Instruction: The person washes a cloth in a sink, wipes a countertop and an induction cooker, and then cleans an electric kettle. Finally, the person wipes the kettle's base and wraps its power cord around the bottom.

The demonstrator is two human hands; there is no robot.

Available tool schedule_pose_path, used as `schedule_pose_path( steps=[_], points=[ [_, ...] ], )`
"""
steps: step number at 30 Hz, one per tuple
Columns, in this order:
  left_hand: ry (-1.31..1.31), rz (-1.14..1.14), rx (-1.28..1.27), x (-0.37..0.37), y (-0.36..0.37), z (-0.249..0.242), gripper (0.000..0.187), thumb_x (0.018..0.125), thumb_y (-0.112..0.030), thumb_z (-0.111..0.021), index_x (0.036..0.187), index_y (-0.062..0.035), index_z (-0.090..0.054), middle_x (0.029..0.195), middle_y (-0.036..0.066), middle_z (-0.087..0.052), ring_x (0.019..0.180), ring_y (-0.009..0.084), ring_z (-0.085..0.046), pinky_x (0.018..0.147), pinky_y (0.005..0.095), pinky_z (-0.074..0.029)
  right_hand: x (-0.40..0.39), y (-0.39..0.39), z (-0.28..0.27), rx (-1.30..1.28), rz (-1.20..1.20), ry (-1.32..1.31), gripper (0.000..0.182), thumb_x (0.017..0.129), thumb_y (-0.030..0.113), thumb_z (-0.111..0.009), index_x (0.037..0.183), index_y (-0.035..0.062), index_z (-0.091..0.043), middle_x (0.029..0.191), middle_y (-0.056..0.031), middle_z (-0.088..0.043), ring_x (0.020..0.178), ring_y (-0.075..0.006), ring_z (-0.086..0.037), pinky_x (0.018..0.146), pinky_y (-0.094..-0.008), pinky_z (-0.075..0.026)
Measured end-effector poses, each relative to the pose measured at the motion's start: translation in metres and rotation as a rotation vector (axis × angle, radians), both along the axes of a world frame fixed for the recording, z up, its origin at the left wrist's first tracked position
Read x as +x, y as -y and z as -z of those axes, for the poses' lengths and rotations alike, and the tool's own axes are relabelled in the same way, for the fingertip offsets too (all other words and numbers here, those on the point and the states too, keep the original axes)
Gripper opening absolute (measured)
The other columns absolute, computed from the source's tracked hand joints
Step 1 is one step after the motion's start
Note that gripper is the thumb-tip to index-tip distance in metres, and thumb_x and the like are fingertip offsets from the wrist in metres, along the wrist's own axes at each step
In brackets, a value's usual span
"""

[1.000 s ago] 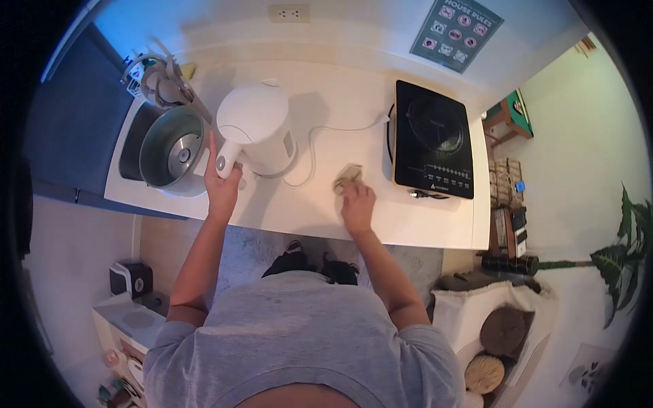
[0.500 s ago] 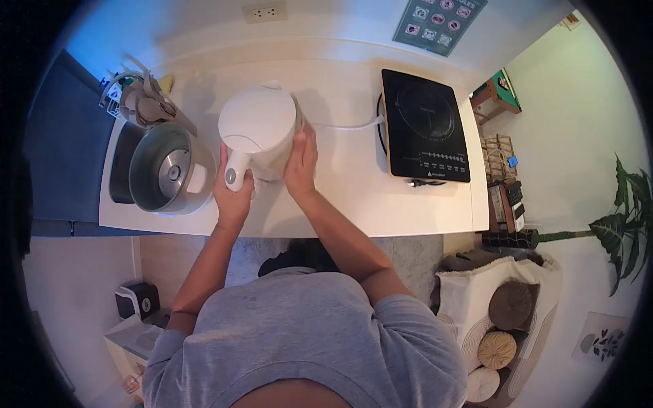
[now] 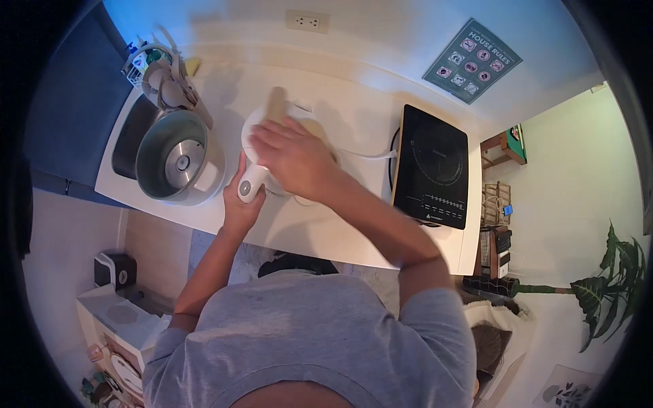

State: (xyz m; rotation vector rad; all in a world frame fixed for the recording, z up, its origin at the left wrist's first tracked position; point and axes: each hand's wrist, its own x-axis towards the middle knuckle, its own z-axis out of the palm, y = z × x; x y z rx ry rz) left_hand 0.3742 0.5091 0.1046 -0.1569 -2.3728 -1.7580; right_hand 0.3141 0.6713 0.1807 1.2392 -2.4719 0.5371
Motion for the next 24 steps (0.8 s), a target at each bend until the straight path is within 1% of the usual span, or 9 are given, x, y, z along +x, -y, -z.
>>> schedule_pose_path(
  steps=[4, 6, 7, 10, 13, 15, 18, 21, 24],
  points=[
    [-0.067, -0.028, 0.046, -0.003, -0.002, 0.009, 0.075, 0.071, 0.003, -0.056, 0.141, -0.0011, -0.030, 0.081, 0.009, -0.062, 0.072, 0.0096, -0.057, 0.069, 0.0219, -0.045, -0.075, 0.040, -0.006, 0.197, -0.296, 0.182, 0.027, 0.090, 0.018, -0.047, 0.107, 0.0010, -0.060, 0.125, -0.0125, -0.053, 0.118, -0.0273, -0.047, 0.104, -0.0439, -0.032],
    [-0.106, -0.080, 0.019, -0.003, -0.004, 0.011, 0.077, 0.068, 0.003, -0.060, 0.140, -0.0074, -0.035, 0.084, 0.018, -0.066, 0.076, 0.0172, -0.067, 0.069, 0.0260, -0.049, -0.096, 0.045, -0.007, 0.236, -0.101, 0.321, 0.027, 0.090, 0.020, -0.046, 0.106, 0.0021, -0.059, 0.126, -0.0128, -0.053, 0.115, -0.0284, -0.049, 0.103, -0.0443, -0.033],
    [-0.100, -0.084, 0.024, -0.004, -0.005, 0.011, 0.077, 0.068, 0.003, -0.060, 0.140, -0.0074, -0.035, 0.084, 0.018, -0.066, 0.076, 0.0172, -0.067, 0.069, 0.0260, -0.049, -0.090, 0.041, -0.003, 0.241, -0.104, 0.327, 0.027, 0.090, 0.020, -0.046, 0.106, 0.0021, -0.059, 0.126, -0.0128, -0.053, 0.115, -0.0284, -0.049, 0.103, -0.0443, -0.033],
    [-0.157, -0.135, 0.002, -0.007, -0.006, 0.007, 0.075, 0.067, 0.003, -0.061, 0.138, -0.0087, -0.039, 0.083, 0.018, -0.066, 0.074, 0.0174, -0.067, 0.069, 0.0261, -0.049, -0.045, 0.005, 0.008, -0.048, -0.050, -0.007, 0.025, 0.088, 0.015, -0.050, 0.109, 0.0040, -0.058, 0.125, -0.0121, -0.054, 0.114, -0.0282, -0.052, 0.100, -0.0459, -0.037],
    [-0.061, -0.146, 0.015, -0.009, -0.006, 0.005, 0.073, 0.067, 0.004, -0.062, 0.136, -0.0075, -0.043, 0.081, 0.018, -0.066, 0.071, 0.0180, -0.067, 0.068, 0.0262, -0.049, 0.004, -0.025, 0.006, -0.084, -0.086, 0.061, 0.024, 0.085, 0.012, -0.054, 0.108, 0.0053, -0.058, 0.122, -0.0119, -0.055, 0.117, -0.0281, -0.050, 0.102, -0.0460, -0.035],
    [-0.112, -0.139, 0.044, -0.007, -0.007, 0.007, 0.072, 0.067, 0.004, -0.062, 0.135, -0.0073, -0.043, 0.079, 0.017, -0.066, 0.069, 0.0165, -0.066, 0.067, 0.0254, -0.049, 0.014, -0.034, 0.012, -0.133, -0.195, 0.118, 0.021, 0.082, 0.010, -0.056, 0.103, 0.0066, -0.060, 0.116, -0.0114, -0.057, 0.113, -0.0293, -0.051, 0.097, -0.0455, -0.037],
    [-0.081, -0.161, 0.040, -0.004, -0.015, 0.003, 0.071, 0.066, 0.002, -0.064, 0.134, -0.0057, -0.044, 0.078, 0.019, -0.065, 0.067, 0.0210, -0.066, 0.067, 0.0274, -0.050, -0.005, -0.009, 0.005, -0.102, -0.148, -0.063, 0.019, 0.074, 0.007, -0.059, 0.092, 0.0052, -0.060, 0.105, -0.0120, -0.055, 0.098, -0.0289, -0.054, 0.087, -0.0421, -0.039],
    [-0.215, -0.297, -0.011, -0.005, -0.029, 0.017, 0.071, 0.065, 0.000, -0.067, 0.132, -0.0042, -0.046, 0.078, 0.020, -0.064, 0.065, 0.0276, -0.066, 0.065, 0.0309, -0.051, -0.008, 0.030, -0.002, -0.047, 0.035, -0.048, 0.021, 0.073, 0.002, -0.061, 0.093, 0.0075, -0.061, 0.100, -0.0102, -0.056, 0.091, -0.0303, -0.054, 0.081, -0.0427, -0.040],
    [-0.151, -0.312, -0.017, -0.002, -0.035, 0.026, 0.070, 0.064, -0.003, -0.069, 0.131, -0.0025, -0.046, 0.078, 0.022, -0.063, 0.064, 0.0324, -0.064, 0.060, 0.0340, -0.051, 0.006, 0.029, 0.004, -0.079, 0.116, -0.046, 0.022, 0.072, 0.003, -0.062, 0.094, 0.0054, -0.061, 0.097, -0.0098, -0.055, 0.091, -0.0299, -0.053, 0.082, -0.0409, -0.040]
  ],
)
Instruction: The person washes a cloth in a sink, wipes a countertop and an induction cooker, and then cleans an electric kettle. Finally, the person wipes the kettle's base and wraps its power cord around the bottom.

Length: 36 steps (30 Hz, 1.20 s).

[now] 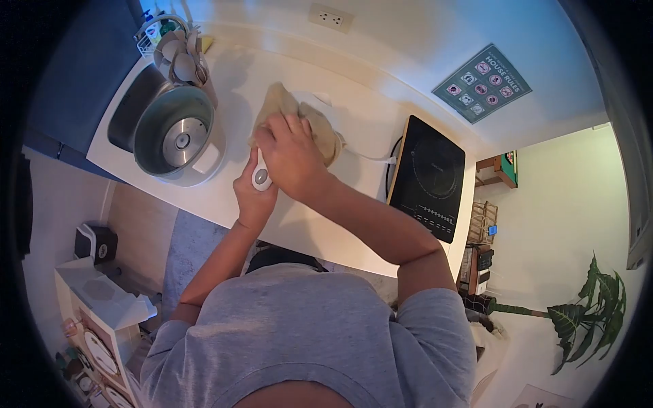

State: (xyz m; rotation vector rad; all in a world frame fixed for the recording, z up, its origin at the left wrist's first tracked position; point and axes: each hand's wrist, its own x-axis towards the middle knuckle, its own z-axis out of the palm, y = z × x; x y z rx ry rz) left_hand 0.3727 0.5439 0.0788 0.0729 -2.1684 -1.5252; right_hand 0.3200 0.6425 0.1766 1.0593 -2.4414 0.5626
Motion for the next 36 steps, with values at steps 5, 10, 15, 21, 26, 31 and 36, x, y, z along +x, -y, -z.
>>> schedule_pose_path(
  steps=[5, 10, 15, 21, 26, 31, 36],
  points=[
    [-0.015, -0.027, 0.014, 0.001, -0.010, -0.011, 0.068, 0.065, -0.008, -0.071, 0.128, 0.0013, -0.047, 0.075, 0.021, -0.062, 0.062, 0.0326, -0.064, 0.057, 0.0348, -0.050, 0.023, -0.018, 0.004, -0.011, 0.101, -0.030, 0.023, 0.072, 0.008, -0.058, 0.095, 0.0020, -0.060, 0.094, -0.0105, -0.051, 0.094, -0.0278, -0.049, 0.080, -0.0392, -0.038],
    [-0.038, 0.023, 0.021, 0.005, -0.010, -0.002, 0.068, 0.066, -0.011, -0.072, 0.128, 0.0014, -0.047, 0.071, 0.020, -0.062, 0.060, 0.0325, -0.063, 0.056, 0.0356, -0.050, 0.017, 0.004, 0.003, 0.071, 0.120, -0.045, 0.023, 0.071, 0.009, -0.059, 0.094, 0.0022, -0.060, 0.091, -0.0102, -0.051, 0.087, -0.0285, -0.052, 0.078, -0.0400, -0.040],
    [-0.021, -0.014, 0.032, 0.004, -0.013, -0.015, 0.065, 0.068, -0.012, -0.072, 0.126, 0.0020, -0.049, 0.069, 0.019, -0.062, 0.060, 0.0309, -0.064, 0.055, 0.0348, -0.050, 0.038, -0.019, 0.003, -0.002, 0.071, -0.035, 0.022, 0.068, 0.007, -0.061, 0.089, 0.0016, -0.059, 0.088, -0.0097, -0.052, 0.083, -0.0281, -0.053, 0.078, -0.0396, -0.043],
    [-0.070, 0.020, 0.012, 0.001, -0.012, -0.002, 0.069, 0.068, -0.009, -0.070, 0.132, -0.0006, -0.045, 0.066, 0.017, -0.060, 0.058, 0.0308, -0.063, 0.055, 0.0344, -0.050, 0.017, 0.001, 0.004, 0.018, 0.102, -0.055, 0.023, 0.067, 0.006, -0.062, 0.089, 0.0004, -0.059, 0.088, -0.0104, -0.052, 0.084, -0.0286, -0.054, 0.077, -0.0399, -0.044],
    [-0.038, 0.024, 0.040, -0.001, -0.013, -0.004, 0.073, 0.064, -0.004, -0.068, 0.132, -0.0006, -0.044, 0.068, 0.018, -0.061, 0.058, 0.0313, -0.063, 0.056, 0.0347, -0.050, 0.035, -0.025, -0.011, 0.036, 0.201, 0.002, 0.021, 0.069, 0.004, -0.060, 0.090, -0.0008, -0.058, 0.089, -0.0127, -0.052, 0.084, -0.0300, -0.054, 0.076, -0.0397, -0.044],
    [-0.080, 0.024, -0.015, -0.002, -0.011, -0.004, 0.075, 0.061, 0.000, -0.066, 0.133, -0.0009, -0.043, 0.071, 0.019, -0.062, 0.058, 0.0308, -0.063, 0.057, 0.0348, -0.050, 0.045, -0.031, -0.002, 0.005, 0.306, 0.074, 0.019, 0.071, 0.002, -0.057, 0.090, -0.0018, -0.057, 0.090, -0.0155, -0.052, 0.086, -0.0320, -0.054, 0.076, -0.0398, -0.045],
    [-0.037, 0.042, 0.019, -0.002, -0.012, -0.007, 0.076, 0.062, 0.001, -0.066, 0.135, -0.0011, -0.041, 0.070, 0.018, -0.062, 0.060, 0.0292, -0.064, 0.058, 0.0333, -0.050, 0.030, -0.011, -0.005, 0.018, 0.273, 0.063, 0.019, 0.072, 0.004, -0.058, 0.090, -0.0023, -0.058, 0.090, -0.0164, -0.053, 0.086, -0.0333, -0.054, 0.075, -0.0398, -0.046]
  ],
)
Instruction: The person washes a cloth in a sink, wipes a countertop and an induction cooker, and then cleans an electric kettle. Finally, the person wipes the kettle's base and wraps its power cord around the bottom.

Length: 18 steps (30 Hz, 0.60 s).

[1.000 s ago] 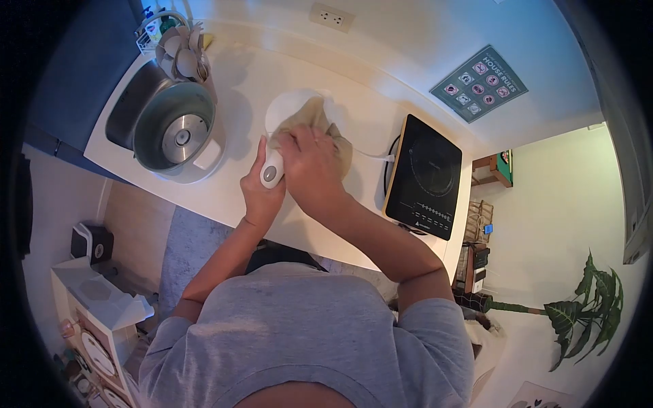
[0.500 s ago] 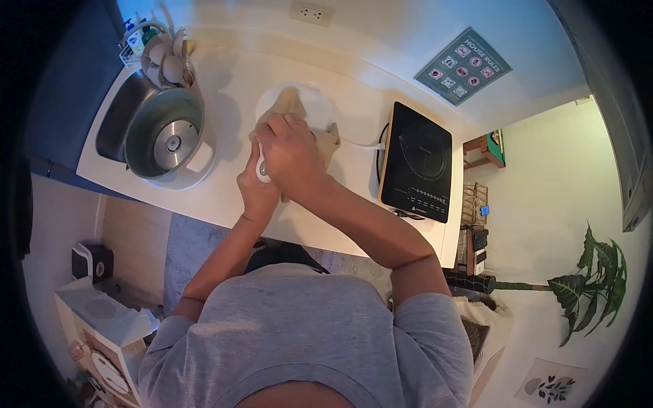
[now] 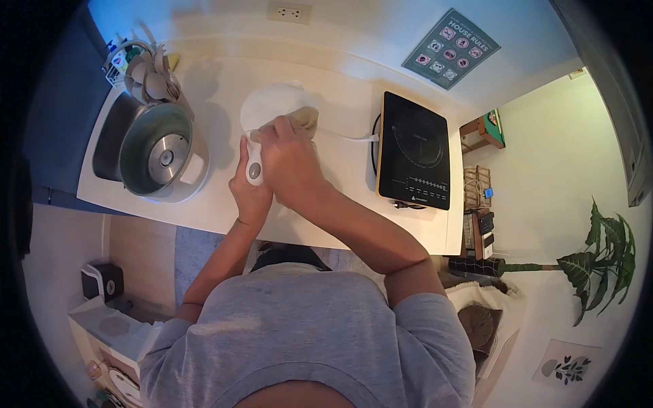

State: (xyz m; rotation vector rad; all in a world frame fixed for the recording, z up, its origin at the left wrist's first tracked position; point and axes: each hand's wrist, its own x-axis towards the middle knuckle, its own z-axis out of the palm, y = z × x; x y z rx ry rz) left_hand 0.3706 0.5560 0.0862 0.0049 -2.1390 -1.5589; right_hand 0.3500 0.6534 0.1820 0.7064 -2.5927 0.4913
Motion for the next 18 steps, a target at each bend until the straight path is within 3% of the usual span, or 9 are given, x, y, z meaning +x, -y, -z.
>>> schedule_pose_path(
  steps=[4, 6, 8, 10, 11, 12, 14, 16, 18],
  points=[
    [0.044, 0.024, 0.025, 0.000, 0.003, -0.004, 0.076, 0.063, 0.001, -0.064, 0.135, -0.0002, -0.040, 0.068, 0.017, -0.060, 0.059, 0.0277, -0.063, 0.058, 0.0328, -0.050, 0.022, -0.038, -0.002, -0.029, 0.055, 0.017, 0.017, 0.075, 0.006, -0.060, 0.090, -0.0013, -0.059, 0.089, -0.0156, -0.054, 0.086, -0.0332, -0.056, 0.073, -0.0402, -0.048],
    [-0.041, 0.021, -0.037, -0.002, 0.006, -0.005, 0.077, 0.063, 0.001, -0.063, 0.136, 0.0000, -0.039, 0.065, 0.016, -0.058, 0.056, 0.0267, -0.061, 0.057, 0.0325, -0.050, 0.024, -0.054, 0.000, -0.090, 0.130, 0.502, 0.014, 0.079, 0.009, -0.061, 0.091, 0.0002, -0.060, 0.088, -0.0143, -0.055, 0.085, -0.0334, -0.057, 0.071, -0.0416, -0.048],
    [-0.021, 0.035, -0.021, -0.007, 0.011, -0.005, 0.077, 0.063, 0.001, -0.063, 0.136, 0.0000, -0.038, 0.064, 0.016, -0.058, 0.055, 0.0266, -0.061, 0.057, 0.0322, -0.049, 0.018, -0.057, -0.011, -0.185, 0.079, 0.444, 0.020, 0.082, 0.010, -0.061, 0.100, 0.0022, -0.059, 0.093, -0.0161, -0.055, 0.084, -0.0335, -0.058, 0.070, -0.0417, -0.049],
    [0.016, 0.062, -0.014, -0.005, 0.014, -0.002, 0.078, 0.063, 0.001, -0.063, 0.137, 0.0000, -0.037, 0.064, 0.016, -0.058, 0.054, 0.0264, -0.060, 0.057, 0.0319, -0.049, 0.015, -0.039, -0.026, -0.442, -0.016, 0.010, 0.031, 0.081, 0.009, -0.062, 0.110, 0.0048, -0.057, 0.101, -0.0175, -0.054, 0.094, -0.0338, -0.056, 0.076, -0.0391, -0.049],
    [0.027, 0.071, 0.002, -0.007, 0.016, -0.002, 0.078, 0.064, 0.001, -0.064, 0.137, 0.0001, -0.037, 0.064, 0.016, -0.058, 0.054, 0.0265, -0.060, 0.057, 0.0317, -0.049, 0.010, -0.026, -0.024, -0.358, -0.021, 0.026, 0.036, 0.083, 0.016, -0.060, 0.118, 0.0061, -0.055, 0.113, -0.0166, -0.053, 0.108, -0.0323, -0.051, 0.090, -0.0419, -0.044],
    [0.041, 0.083, 0.019, -0.008, 0.018, 0.000, 0.078, 0.064, 0.001, -0.065, 0.137, 0.0002, -0.037, 0.063, 0.016, -0.057, 0.054, 0.0265, -0.059, 0.057, 0.0315, -0.049, 0.004, -0.015, -0.016, -0.370, -0.017, 0.020, 0.036, 0.083, 0.016, -0.060, 0.118, 0.0061, -0.055, 0.113, -0.0166, -0.053, 0.108, -0.0323, -0.051, 0.090, -0.0419, -0.044],
    [-0.005, 0.091, -0.061, -0.011, 0.023, 0.007, 0.078, 0.066, 0.000, -0.066, 0.137, 0.0002, -0.036, 0.065, 0.015, -0.059, 0.055, 0.0264, -0.060, 0.057, 0.0314, -0.049, -0.012, 0.002, 0.004, 0.163, -0.139, -0.150, 0.042, 0.087, 0.027, -0.055, 0.123, 0.0062, -0.052, 0.120, -0.0129, -0.053, 0.121, -0.0299, -0.045, 0.100, -0.0471, -0.036],
    [-0.004, 0.161, -0.073, -0.011, 0.028, 0.010, 0.067, 0.073, 0.000, -0.061, 0.135, 0.0066, -0.036, 0.081, 0.013, -0.065, 0.071, 0.0152, -0.061, 0.066, 0.0268, -0.048, -0.045, 0.013, 0.007, 0.187, -0.223, -0.129, 0.042, 0.088, 0.030, -0.051, 0.123, 0.0054, -0.053, 0.123, -0.0123, -0.052, 0.123, -0.0298, -0.044, 0.103, -0.0493, -0.031],
    [-0.066, 0.124, -0.074, -0.014, 0.024, 0.006, 0.073, 0.069, 0.001, -0.063, 0.137, 0.0035, -0.035, 0.074, 0.013, -0.063, 0.063, 0.0179, -0.061, 0.062, 0.0271, -0.048, -0.087, 0.023, 0.004, 0.204, -0.306, -0.109, 0.043, 0.090, 0.032, -0.048, 0.122, 0.0046, -0.053, 0.126, -0.0116, -0.051, 0.125, -0.0296, -0.042, 0.106, -0.0515, -0.026]
  ],
)
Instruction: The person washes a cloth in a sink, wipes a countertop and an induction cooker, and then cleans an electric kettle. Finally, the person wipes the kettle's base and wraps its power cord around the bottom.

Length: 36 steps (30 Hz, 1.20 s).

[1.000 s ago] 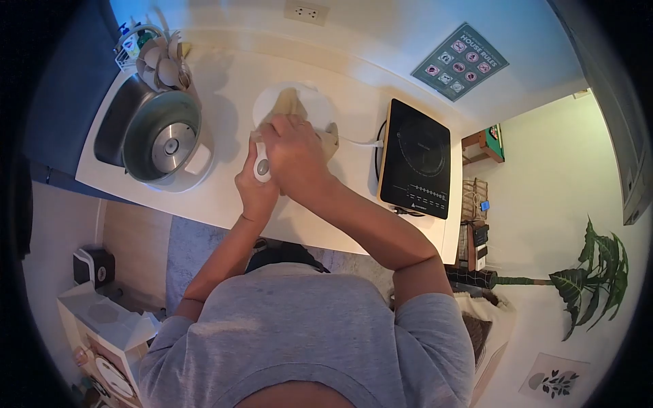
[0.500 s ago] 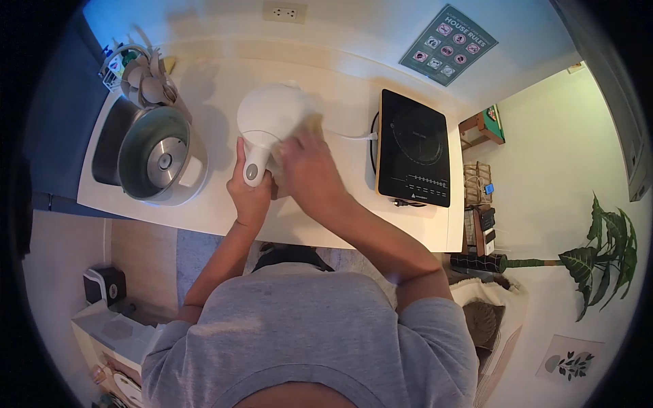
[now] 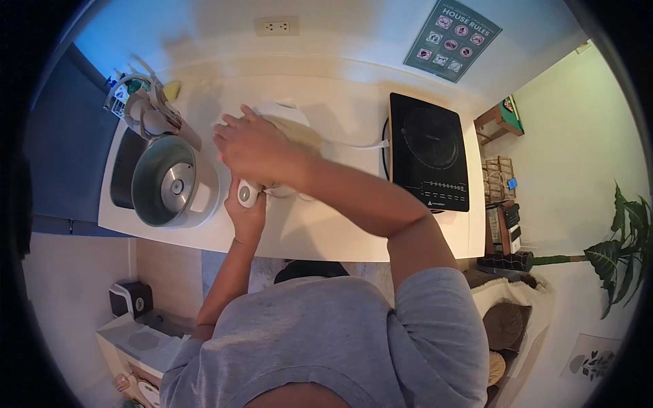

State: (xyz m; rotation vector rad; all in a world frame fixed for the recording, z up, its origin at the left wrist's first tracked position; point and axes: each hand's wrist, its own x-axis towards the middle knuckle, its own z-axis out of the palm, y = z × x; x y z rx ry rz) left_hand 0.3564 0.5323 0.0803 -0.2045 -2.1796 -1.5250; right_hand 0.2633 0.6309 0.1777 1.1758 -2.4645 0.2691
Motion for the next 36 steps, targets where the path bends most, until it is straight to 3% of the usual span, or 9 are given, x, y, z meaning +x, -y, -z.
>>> schedule_pose_path(
  steps=[2, 6, 8, 14, 18, 22, 26, 28, 36],
  points=[
    [-0.059, -0.030, 0.009, 0.000, -0.005, -0.006, 0.079, 0.066, 0.002, -0.064, 0.139, 0.0005, -0.034, 0.067, 0.013, -0.061, 0.055, 0.0206, -0.060, 0.058, 0.0275, -0.048, -0.029, 0.006, -0.009, 0.261, 0.072, 0.318, 0.042, 0.090, 0.031, -0.048, 0.122, 0.0037, -0.053, 0.131, -0.0118, -0.048, 0.127, -0.0289, -0.039, 0.107, -0.0511, -0.024],
    [0.129, -0.066, 0.037, 0.007, -0.003, -0.013, 0.075, 0.069, 0.002, -0.062, 0.139, 0.0009, -0.034, 0.069, 0.009, -0.058, 0.059, 0.0145, -0.055, 0.061, 0.0258, -0.046, -0.007, -0.024, -0.015, 0.048, 0.313, 0.320, 0.042, 0.090, 0.030, -0.048, 0.121, 0.0019, -0.053, 0.132, -0.0124, -0.048, 0.128, -0.0289, -0.038, 0.108, -0.0511, -0.022],
    [0.188, -0.060, 0.061, 0.006, -0.001, -0.012, 0.072, 0.072, 0.001, -0.060, 0.139, 0.0011, -0.034, 0.072, 0.007, -0.057, 0.064, 0.0116, -0.053, 0.064, 0.0256, -0.046, 0.030, -0.032, 0.010, -0.184, 0.407, -0.032, 0.045, 0.090, 0.032, -0.048, 0.122, 0.0014, -0.053, 0.130, -0.0128, -0.049, 0.127, -0.0286, -0.039, 0.107, -0.0509, -0.023],
    [-0.144, -0.032, -0.039, -0.007, 0.002, 0.008, 0.073, 0.072, -0.005, -0.067, 0.137, 0.0023, -0.035, 0.065, 0.014, -0.058, 0.054, 0.0192, -0.055, 0.056, 0.0283, -0.046, 0.046, -0.007, 0.003, 0.077, 0.079, 0.031, 0.048, 0.092, 0.034, -0.044, 0.128, 0.0035, -0.048, 0.132, -0.0131, -0.048, 0.127, -0.0274, -0.040, 0.107, -0.0511, -0.023],
    [0.070, -0.066, 0.061, -0.002, -0.003, -0.006, 0.072, 0.072, -0.004, -0.066, 0.137, 0.0020, -0.035, 0.068, 0.015, -0.058, 0.056, 0.0199, -0.056, 0.058, 0.0299, -0.047, 0.005, -0.016, 0.006, 0.021, 0.113, 0.138, 0.044, 0.093, 0.032, -0.042, 0.126, 0.0054, -0.050, 0.131, -0.0137, -0.049, 0.126, -0.0267, -0.041, 0.106, -0.0525, -0.024],
    [0.128, -0.067, -0.006, -0.012, 0.008, -0.008, 0.080, 0.069, -0.002, -0.066, 0.141, -0.0035, -0.031, 0.074, 0.014, -0.061, 0.064, 0.0177, -0.058, 0.063, 0.0287, -0.048, 0.025, -0.063, 0.020, -0.621, 0.219, 0.107, 0.029, 0.090, 0.009, -0.047, 0.116, 0.0024, -0.057, 0.123, -0.0161, -0.054, 0.117, -0.0303, -0.050, 0.099, -0.0415, -0.039],
    [0.349, 0.294, 0.143, -0.025, 0.046, -0.030, 0.089, 0.074, -0.014, -0.068, 0.146, -0.0067, -0.017, 0.101, 0.009, -0.060, 0.080, 0.0186, -0.056, 0.079, 0.0295, -0.045, 0.070, -0.114, 0.049, -0.891, 0.389, 0.125, 0.028, 0.085, -0.005, -0.048, 0.111, 0.0007, -0.058, 0.114, -0.0177, -0.058, 0.103, -0.0322, -0.058, 0.086, -0.0338, -0.048],
    [0.567, 0.624, 0.530, -0.029, 0.063, -0.033, 0.089, 0.079, -0.031, -0.066, 0.146, -0.0040, -0.015, 0.113, 0.009, -0.055, 0.084, 0.0176, -0.055, 0.087, 0.0303, -0.040, 0.086, -0.136, 0.063, -0.859, 0.517, 0.235, 0.025, 0.087, -0.003, -0.048, 0.108, -0.0005, -0.059, 0.108, -0.0174, -0.061, 0.099, -0.0312, -0.060, 0.085, -0.0326, -0.047],
    [0.556, 0.641, 0.574, -0.026, 0.059, -0.035, 0.087, 0.081, -0.037, -0.064, 0.144, 0.0026, -0.018, 0.110, 0.009, -0.055, 0.082, 0.0154, -0.051, 0.084, 0.0273, -0.037, 0.117, -0.157, 0.148, -0.952, 0.679, 0.560, 0.025, 0.087, 0.001, -0.051, 0.110, 0.0001, -0.059, 0.109, -0.0191, -0.060, 0.102, -0.0317, -0.059, 0.088, -0.0344, -0.045]
  ],
)
